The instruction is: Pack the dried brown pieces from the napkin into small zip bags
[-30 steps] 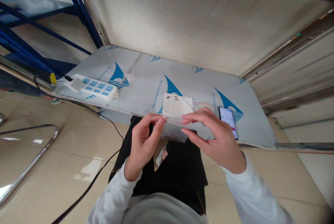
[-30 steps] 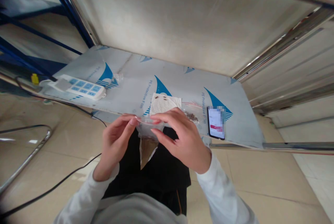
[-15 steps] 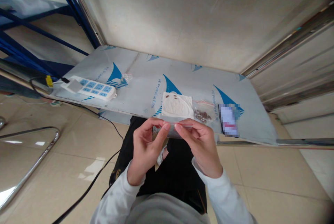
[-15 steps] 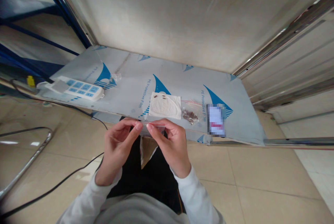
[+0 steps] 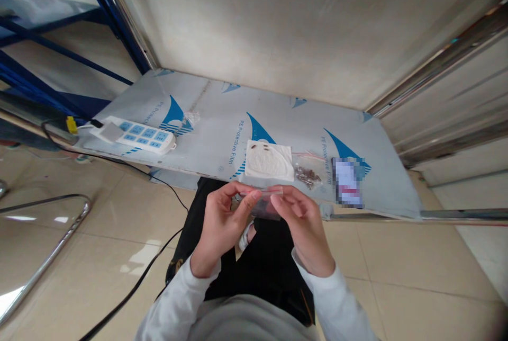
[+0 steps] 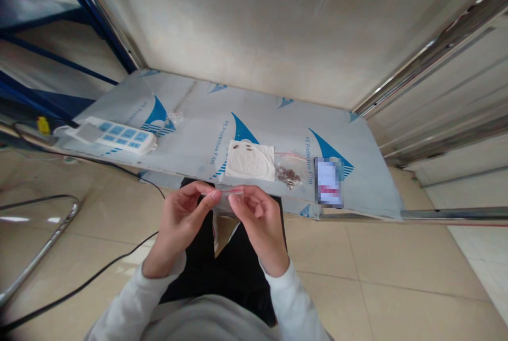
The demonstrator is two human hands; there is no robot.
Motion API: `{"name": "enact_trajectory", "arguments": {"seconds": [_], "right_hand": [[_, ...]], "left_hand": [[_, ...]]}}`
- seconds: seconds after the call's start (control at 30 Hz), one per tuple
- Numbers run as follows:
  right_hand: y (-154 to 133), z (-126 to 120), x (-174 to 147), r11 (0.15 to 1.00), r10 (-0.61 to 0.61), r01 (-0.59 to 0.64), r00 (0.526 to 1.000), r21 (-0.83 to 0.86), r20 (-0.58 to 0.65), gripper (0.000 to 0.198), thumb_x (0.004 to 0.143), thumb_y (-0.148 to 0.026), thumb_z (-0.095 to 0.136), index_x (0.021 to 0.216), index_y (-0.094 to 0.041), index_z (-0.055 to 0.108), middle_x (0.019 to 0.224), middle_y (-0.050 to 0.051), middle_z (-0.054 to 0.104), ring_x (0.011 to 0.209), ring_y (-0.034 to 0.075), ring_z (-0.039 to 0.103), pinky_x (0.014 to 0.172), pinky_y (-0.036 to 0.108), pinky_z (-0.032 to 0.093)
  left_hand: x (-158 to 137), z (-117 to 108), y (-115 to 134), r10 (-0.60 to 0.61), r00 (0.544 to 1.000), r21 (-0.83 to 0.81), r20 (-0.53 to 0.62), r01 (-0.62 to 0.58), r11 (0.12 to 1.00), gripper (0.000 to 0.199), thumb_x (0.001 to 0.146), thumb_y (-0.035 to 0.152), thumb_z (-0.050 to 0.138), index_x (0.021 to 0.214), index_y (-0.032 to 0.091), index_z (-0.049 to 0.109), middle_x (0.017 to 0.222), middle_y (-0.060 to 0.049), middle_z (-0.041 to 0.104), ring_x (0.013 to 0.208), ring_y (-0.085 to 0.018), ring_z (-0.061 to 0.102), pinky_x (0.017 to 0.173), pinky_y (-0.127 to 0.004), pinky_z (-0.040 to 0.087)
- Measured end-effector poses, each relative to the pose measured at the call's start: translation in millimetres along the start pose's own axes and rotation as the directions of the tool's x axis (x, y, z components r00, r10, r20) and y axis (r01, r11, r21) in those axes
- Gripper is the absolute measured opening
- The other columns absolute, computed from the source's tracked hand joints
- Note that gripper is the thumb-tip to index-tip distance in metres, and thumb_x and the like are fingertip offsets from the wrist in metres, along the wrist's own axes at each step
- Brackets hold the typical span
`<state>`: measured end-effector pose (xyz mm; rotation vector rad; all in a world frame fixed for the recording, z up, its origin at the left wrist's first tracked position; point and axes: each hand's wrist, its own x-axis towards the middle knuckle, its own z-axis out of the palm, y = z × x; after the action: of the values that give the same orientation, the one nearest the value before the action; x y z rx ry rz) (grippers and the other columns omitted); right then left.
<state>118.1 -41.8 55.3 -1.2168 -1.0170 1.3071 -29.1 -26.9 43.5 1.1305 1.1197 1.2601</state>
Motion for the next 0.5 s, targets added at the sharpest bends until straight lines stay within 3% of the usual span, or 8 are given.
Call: {"name": "enact_trajectory", "arguments": {"seconds": [0.13, 0.27, 0.37, 0.5], "right_hand": [[2.9, -2.5, -0.9, 0.999, -0.027, 0.028, 0.998, 0.032, -0.049, 0.008, 0.082, -0.028, 0.069, 0.081, -0.021, 0.067, 0.074, -0.001, 0.067, 0.07, 0.011, 0.059, 0.066, 0.022, 0.048], [1.4, -3.7, -2.2, 0.998, -0.053, 0.052, 0.999, -0.03, -0.014, 0.009, 0.081, -0.029, 0.069, 0.08, -0.022, 0.065, 0.076, 0.0, 0.067, 0.073, 0.014, 0.062, 0.07, 0.025, 0.051], [0.7, -3.3, -2.9, 0.997, -0.033, 0.035, 0.999, -0.068, 0.029, 0.011, 0.081, -0.032, 0.068, 0.087, -0.023, 0.066, 0.082, 0.001, 0.068, 0.079, 0.016, 0.065, 0.074, 0.027, 0.053], [1.7, -4.1, -4.7, 0.995, -0.038, 0.038, 0.999, -0.088, 0.001, 0.013, 0.081, -0.034, 0.068, 0.085, -0.022, 0.066, 0.074, 0.001, 0.066, 0.07, 0.014, 0.063, 0.066, 0.026, 0.053]], "left_hand": [[-0.5, 0.7, 1.0, -0.046, 0.998, -0.029, 0.036, 0.047, 0.999, 0.015, 0.079, 0.029, 0.071, 0.076, 0.015, 0.068, 0.074, -0.003, 0.07, 0.07, -0.013, 0.062, 0.067, -0.022, 0.049], [0.8, 4.1, 1.3, -0.14, 0.984, -0.115, 0.109, 0.152, 0.982, 0.017, 0.076, 0.031, 0.073, 0.083, 0.015, 0.071, 0.08, -0.005, 0.073, 0.073, -0.016, 0.066, 0.07, -0.026, 0.053], [0.8, 6.6, 0.7, -0.117, 0.989, -0.092, 0.088, 0.125, 0.988, 0.016, 0.075, 0.031, 0.073, 0.076, 0.015, 0.071, 0.073, -0.005, 0.073, 0.069, -0.017, 0.067, 0.068, -0.028, 0.054], [-1.6, 8.5, 1.8, -0.09, 0.991, -0.03, 0.096, 0.093, 0.995, 0.016, 0.076, 0.03, 0.073, 0.076, 0.015, 0.071, 0.073, -0.006, 0.073, 0.067, -0.016, 0.066, 0.062, -0.026, 0.054]]}}
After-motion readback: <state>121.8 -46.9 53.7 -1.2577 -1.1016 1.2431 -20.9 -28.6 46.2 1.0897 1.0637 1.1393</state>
